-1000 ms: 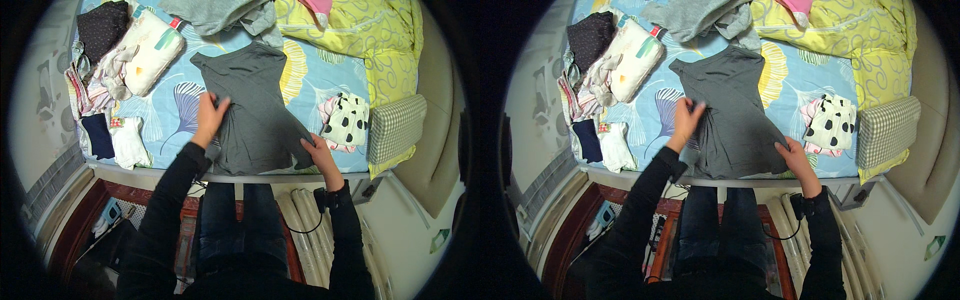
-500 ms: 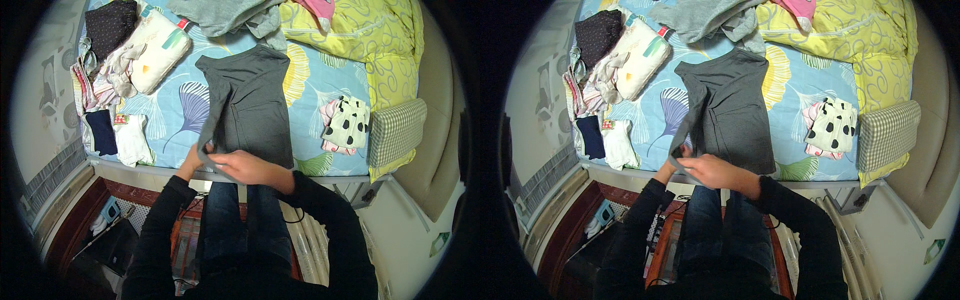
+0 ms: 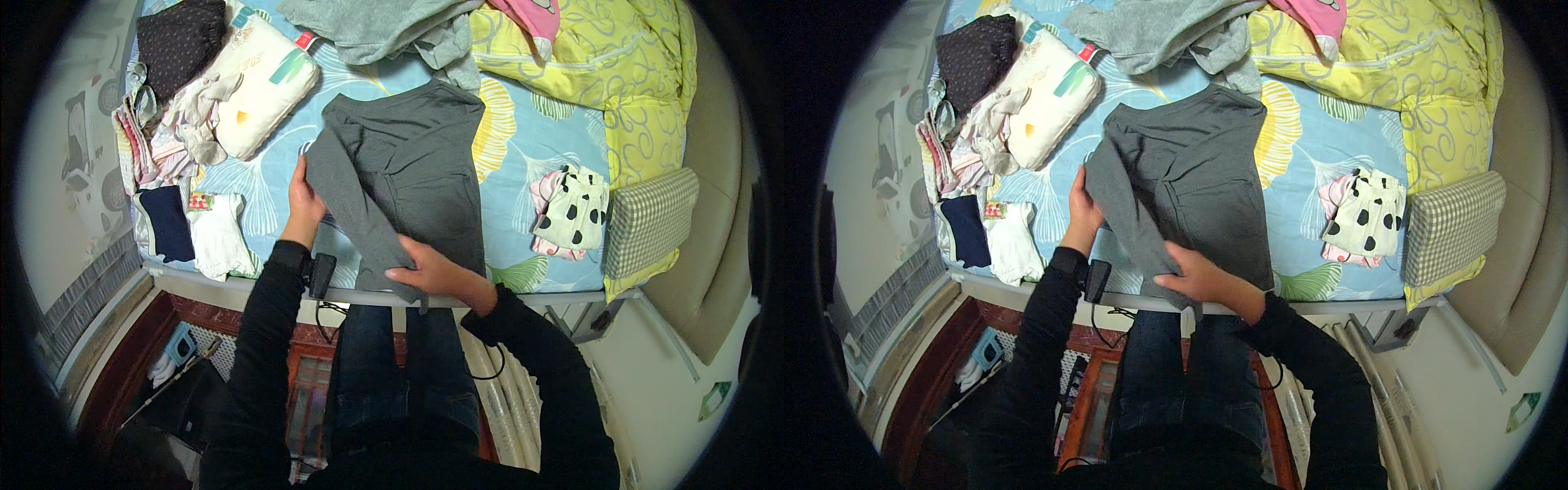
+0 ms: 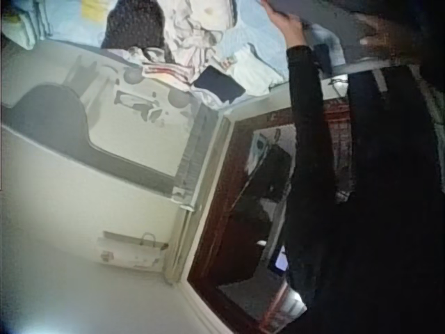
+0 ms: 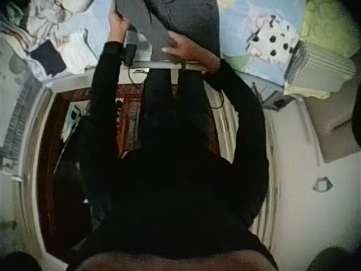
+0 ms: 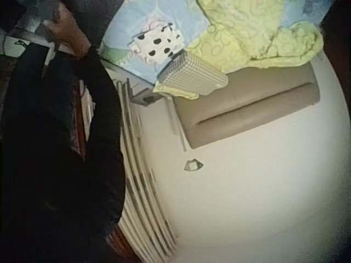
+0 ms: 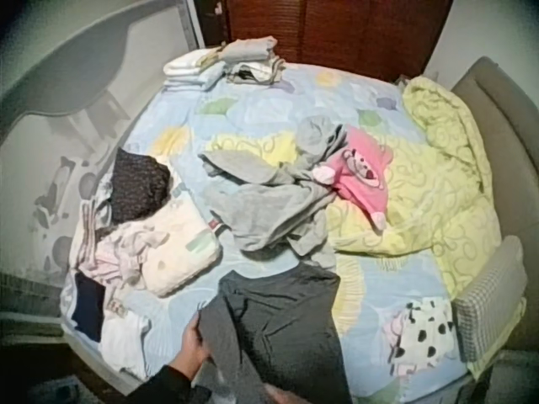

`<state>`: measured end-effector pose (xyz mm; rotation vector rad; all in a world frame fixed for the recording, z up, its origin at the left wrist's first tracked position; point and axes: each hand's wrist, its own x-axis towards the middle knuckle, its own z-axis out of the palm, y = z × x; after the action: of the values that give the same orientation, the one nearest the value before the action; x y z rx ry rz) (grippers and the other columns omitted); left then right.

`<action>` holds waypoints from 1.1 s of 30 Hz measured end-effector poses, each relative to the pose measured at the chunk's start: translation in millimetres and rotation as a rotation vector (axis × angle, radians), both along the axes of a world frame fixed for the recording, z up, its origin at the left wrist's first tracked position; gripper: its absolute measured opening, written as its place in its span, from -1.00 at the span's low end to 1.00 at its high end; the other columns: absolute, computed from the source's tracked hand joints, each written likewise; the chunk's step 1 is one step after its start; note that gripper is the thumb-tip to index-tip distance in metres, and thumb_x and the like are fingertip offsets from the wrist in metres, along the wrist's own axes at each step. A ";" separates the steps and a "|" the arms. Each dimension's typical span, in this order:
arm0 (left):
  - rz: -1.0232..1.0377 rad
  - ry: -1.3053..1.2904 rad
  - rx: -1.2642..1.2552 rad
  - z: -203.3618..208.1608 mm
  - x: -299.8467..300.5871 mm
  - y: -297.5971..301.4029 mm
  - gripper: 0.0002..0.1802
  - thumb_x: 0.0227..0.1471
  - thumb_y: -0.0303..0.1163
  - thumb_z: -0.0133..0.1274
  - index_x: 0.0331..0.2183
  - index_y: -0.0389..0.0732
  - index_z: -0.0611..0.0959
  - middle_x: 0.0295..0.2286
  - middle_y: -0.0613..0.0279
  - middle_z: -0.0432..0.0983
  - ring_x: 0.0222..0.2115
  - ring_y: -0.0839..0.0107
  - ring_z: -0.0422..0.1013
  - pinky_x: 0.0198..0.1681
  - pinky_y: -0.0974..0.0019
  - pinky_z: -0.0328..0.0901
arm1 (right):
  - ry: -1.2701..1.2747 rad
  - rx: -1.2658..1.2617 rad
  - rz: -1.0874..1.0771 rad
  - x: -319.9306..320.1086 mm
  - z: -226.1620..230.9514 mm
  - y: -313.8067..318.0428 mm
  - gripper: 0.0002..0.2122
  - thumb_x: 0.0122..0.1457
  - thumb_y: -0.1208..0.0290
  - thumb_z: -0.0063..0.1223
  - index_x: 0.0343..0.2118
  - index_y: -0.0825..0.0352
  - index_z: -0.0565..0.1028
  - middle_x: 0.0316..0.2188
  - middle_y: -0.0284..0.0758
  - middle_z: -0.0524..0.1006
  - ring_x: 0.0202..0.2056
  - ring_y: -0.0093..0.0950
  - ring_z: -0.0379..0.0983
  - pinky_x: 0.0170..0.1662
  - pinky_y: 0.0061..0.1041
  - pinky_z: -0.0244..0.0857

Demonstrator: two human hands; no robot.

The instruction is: The person folds several pieces of clothing on a bed, including a dark gray shirt, a gray sweatshirt, a gray hoodie, a pink shirt, a white shirt, and socks. Each item is smoothed, folded into a compact rectangle, and placed on the bed.

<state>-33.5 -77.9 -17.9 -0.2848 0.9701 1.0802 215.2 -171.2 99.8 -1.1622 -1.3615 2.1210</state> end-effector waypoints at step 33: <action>-0.698 0.916 0.450 0.9 46.8 52.1 -0.81 0.13 -0.37 -0.09 -0.23 -0.24 0.41 -0.31 0.12 0.53 -0.40 0.45 0.46 -0.33 0.43 0.31 | -0.247 -0.423 0.145 148.9 -73.6 -64.6 -0.67 -0.05 0.54 -0.06 -0.16 0.43 0.46 -0.42 -0.15 0.55 -0.32 -0.27 0.49 -0.28 -0.39 0.32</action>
<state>13.3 -25.8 -17.1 0.9408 1.4277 0.7150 364.2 -235.7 26.2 -1.5743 -1.1516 2.5205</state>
